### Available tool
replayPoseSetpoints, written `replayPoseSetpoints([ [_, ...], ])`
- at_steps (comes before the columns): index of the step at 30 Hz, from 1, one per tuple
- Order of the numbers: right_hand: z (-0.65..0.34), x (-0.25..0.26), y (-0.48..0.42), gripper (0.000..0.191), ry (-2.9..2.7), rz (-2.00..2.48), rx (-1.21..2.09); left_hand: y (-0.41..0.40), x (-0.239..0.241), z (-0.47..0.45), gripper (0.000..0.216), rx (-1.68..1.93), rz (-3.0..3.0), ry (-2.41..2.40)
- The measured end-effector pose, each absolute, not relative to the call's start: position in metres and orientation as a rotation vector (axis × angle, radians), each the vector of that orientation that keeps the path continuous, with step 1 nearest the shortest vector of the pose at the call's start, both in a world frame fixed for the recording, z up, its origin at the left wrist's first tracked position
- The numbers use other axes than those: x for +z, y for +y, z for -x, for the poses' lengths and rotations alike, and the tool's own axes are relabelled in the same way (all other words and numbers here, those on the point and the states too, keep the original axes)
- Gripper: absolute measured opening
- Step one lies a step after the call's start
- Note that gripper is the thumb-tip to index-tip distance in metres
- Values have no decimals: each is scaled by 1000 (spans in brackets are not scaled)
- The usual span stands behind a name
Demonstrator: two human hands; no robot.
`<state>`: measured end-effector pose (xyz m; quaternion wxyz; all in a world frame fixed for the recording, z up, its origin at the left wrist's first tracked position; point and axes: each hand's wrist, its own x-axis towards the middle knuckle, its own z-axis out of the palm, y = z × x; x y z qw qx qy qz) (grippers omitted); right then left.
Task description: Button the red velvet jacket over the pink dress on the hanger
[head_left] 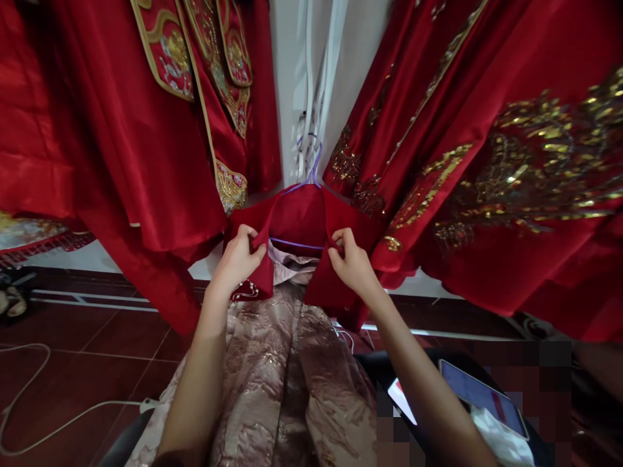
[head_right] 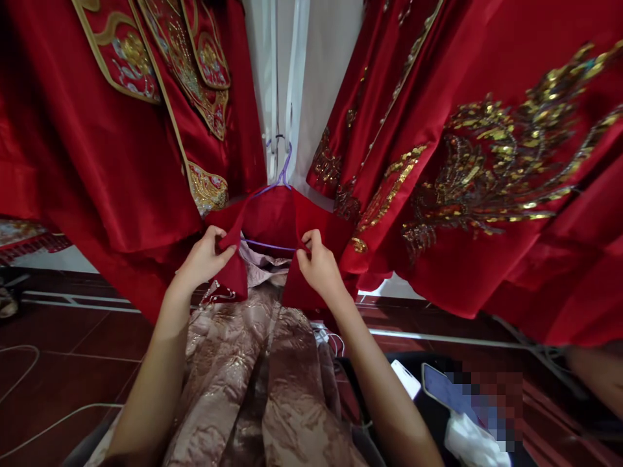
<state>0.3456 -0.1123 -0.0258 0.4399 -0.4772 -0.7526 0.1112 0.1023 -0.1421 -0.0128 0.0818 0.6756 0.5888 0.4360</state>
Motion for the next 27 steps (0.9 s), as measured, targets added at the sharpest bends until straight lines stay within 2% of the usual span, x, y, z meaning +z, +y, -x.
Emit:
replayPoseSetpoints([
  [3,-327,-38,-100,11,-1859,991,497,-124,-20,-125,19,1409,-1942,1581],
  [8,-307,-48,-93,12,-1833,737,754,-110,-15,-152,18,1223,-2129,1219],
  [12,-314,-45,-104,18,-1785,588,983,-126,-19,-154,24,1417,-2029,1168],
  [19,-315,-49,-110,21,-1736,552,947,-138,-38,-154,26,1613,-1575,1259],
  [24,-315,-43,-107,25,-1765,551,891,-138,-44,-149,9,1556,-1681,1273],
  [27,-313,-40,-109,24,-1779,566,846,-143,-38,-148,8,1493,-1863,1309],
])
